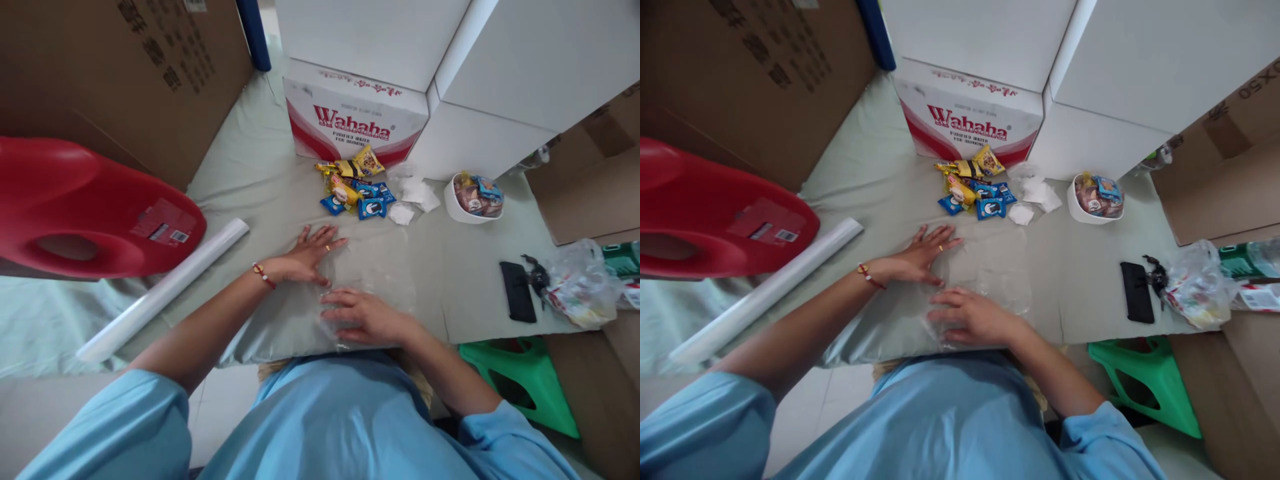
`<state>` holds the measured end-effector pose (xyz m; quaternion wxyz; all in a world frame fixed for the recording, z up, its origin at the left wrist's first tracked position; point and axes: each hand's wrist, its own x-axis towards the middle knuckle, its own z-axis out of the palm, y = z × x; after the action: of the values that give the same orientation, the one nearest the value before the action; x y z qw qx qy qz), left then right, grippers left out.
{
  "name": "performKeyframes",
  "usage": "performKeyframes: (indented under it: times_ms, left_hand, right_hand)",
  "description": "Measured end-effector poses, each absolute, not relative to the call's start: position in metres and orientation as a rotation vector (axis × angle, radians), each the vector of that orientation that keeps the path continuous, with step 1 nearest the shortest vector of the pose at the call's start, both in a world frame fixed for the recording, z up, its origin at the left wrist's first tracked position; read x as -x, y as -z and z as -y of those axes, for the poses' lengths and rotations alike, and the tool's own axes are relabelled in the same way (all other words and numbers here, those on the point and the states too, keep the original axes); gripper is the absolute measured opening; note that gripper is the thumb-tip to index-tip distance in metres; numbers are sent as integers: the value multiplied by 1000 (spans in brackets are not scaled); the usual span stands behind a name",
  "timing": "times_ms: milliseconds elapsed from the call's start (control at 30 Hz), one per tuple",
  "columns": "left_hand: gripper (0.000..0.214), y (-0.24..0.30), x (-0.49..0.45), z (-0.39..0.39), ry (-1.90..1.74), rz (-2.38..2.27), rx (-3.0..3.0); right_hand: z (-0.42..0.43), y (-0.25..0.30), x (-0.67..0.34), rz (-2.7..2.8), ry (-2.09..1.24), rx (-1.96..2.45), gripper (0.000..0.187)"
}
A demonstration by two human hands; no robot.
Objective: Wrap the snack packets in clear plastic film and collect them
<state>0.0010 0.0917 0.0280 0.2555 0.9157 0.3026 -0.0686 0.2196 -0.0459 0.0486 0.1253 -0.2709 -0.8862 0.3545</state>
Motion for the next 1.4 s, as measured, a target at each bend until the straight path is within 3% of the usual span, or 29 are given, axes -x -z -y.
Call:
performKeyframes:
  times_ms: [100,200,400,533,733,1000,1200,1300,1400]
  left_hand:
    - [102,-29,-2,-95,196,-851,-2460]
    - [79,-41,1,-93,129,-964,-2411]
    - [60,-85,-16,-28,-516,-1668,-2392]
    - [40,-78,-50,5,-405,-1237,-2489]
    - [57,-25,-53,-27,-147,-1446,-2425]
    - [73,-12,-35,-29,-68,-1451,-2421]
    - [70,-12,-38,-29,-52,-1453,-2422]
    - [66,-11,-37,-27,-95,-1489,-2466]
    - [64,-9,-37,-25,-117,-1506,-2490]
  right_hand:
    - [65,-43,-205,2728,-966,745,53]
    - [73,-35,-200,2812,-872,816,60]
    - [64,-26,-201,2768,-809,843,59]
    - [58,-23,-197,2796,-829,895,51]
    - [76,-21,-191,2678,-828,1009,53]
    - [101,-46,-252,2257,-1210,1107,45]
    - [-38,-51,-312,2088,-453,1621,33]
    - [-112,-49,-312,2170,-166,1745,47]
    - [-147,-47,-300,2373,-98,1799,67]
